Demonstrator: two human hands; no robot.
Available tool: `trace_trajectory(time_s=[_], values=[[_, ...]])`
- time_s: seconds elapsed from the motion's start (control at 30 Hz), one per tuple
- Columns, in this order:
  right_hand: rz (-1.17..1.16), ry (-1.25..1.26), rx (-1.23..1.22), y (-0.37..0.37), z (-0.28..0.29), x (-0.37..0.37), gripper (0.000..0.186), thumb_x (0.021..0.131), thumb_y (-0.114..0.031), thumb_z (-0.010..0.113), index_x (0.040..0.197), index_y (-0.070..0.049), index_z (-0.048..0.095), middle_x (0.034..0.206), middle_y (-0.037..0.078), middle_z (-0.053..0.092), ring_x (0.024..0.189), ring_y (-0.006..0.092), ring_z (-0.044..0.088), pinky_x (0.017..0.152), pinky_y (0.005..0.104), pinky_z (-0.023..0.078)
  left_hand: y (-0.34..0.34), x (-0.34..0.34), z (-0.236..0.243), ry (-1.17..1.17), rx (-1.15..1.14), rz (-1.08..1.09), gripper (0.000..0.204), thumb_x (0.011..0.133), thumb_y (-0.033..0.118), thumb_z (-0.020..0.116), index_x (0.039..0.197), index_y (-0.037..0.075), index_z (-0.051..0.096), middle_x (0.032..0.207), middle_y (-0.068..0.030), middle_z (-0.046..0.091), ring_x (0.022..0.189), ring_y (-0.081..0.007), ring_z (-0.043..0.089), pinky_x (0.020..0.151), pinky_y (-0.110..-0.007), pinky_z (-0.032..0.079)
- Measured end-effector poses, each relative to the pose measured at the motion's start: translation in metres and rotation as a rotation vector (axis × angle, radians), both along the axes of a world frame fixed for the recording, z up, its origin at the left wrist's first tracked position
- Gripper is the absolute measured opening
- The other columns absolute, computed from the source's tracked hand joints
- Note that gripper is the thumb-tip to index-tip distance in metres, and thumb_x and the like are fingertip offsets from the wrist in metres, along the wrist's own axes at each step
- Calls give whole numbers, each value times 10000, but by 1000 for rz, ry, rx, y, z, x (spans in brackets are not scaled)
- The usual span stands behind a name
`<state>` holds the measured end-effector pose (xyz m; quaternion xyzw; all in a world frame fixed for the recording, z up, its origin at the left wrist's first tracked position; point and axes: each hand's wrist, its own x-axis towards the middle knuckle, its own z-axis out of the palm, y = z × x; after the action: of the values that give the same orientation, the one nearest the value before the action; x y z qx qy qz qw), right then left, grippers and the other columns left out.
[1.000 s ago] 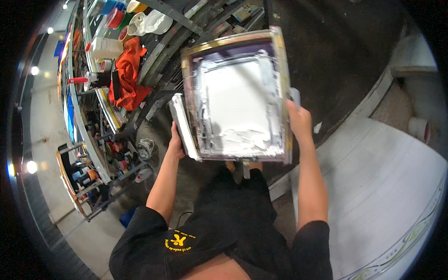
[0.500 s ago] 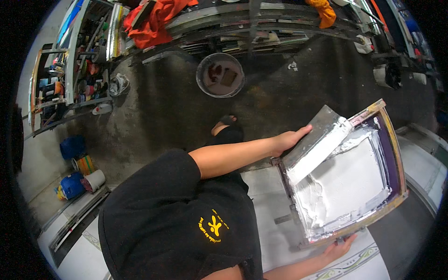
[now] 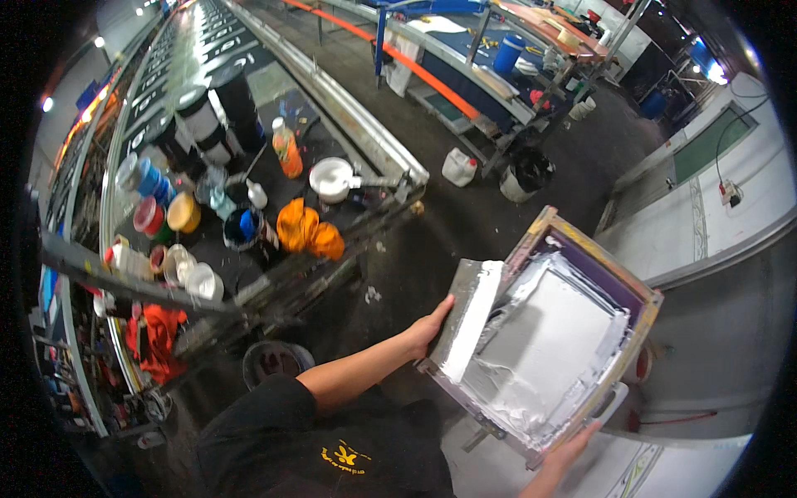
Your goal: The person applies white ink to a screen printing frame using a small spatula, then uses a squeegee to pull the ink across the mesh onto a black t-shirt laid on a table. The person repeats the ink application and squeegee strokes multiple times.
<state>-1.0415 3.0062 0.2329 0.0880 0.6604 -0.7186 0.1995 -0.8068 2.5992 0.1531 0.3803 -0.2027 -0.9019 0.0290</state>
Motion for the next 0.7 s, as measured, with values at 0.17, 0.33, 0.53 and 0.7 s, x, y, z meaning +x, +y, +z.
trace_trajectory(time_s=[0.17,0.33,0.53,0.7], values=[[-31,12,-198,-104,57,-81,1031,1068,-780,372,1660,61,311,1695,216,376,1549,370,388,1289,459,299,-97,-108,36,51,-15,-12,974,948,866,554,1484,58,648,1505,-154,639,1350,-283,603,1148,-439,461],[-35,98,-190,-207,61,-211,1014,1069,-773,382,1670,40,306,1716,207,338,1570,364,348,1300,458,267,-182,-218,49,109,-48,69,972,943,873,549,1498,80,644,1539,-145,620,1370,-274,591,1166,-437,443],[88,239,-81,-404,41,-417,989,1074,-764,380,1681,13,300,1716,188,341,1584,341,318,1310,450,226,-325,-332,18,-3,-92,377,1023,918,906,534,1585,131,554,1555,-129,609,1374,-281,594,1183,-459,440],[658,246,-340,-617,59,-564,787,1161,-609,328,1496,81,502,1460,154,606,1359,286,572,1191,421,410,-415,-384,86,103,-222,771,1014,917,917,507,1518,104,588,1333,-132,708,1184,-279,696,1028,-497,571]])
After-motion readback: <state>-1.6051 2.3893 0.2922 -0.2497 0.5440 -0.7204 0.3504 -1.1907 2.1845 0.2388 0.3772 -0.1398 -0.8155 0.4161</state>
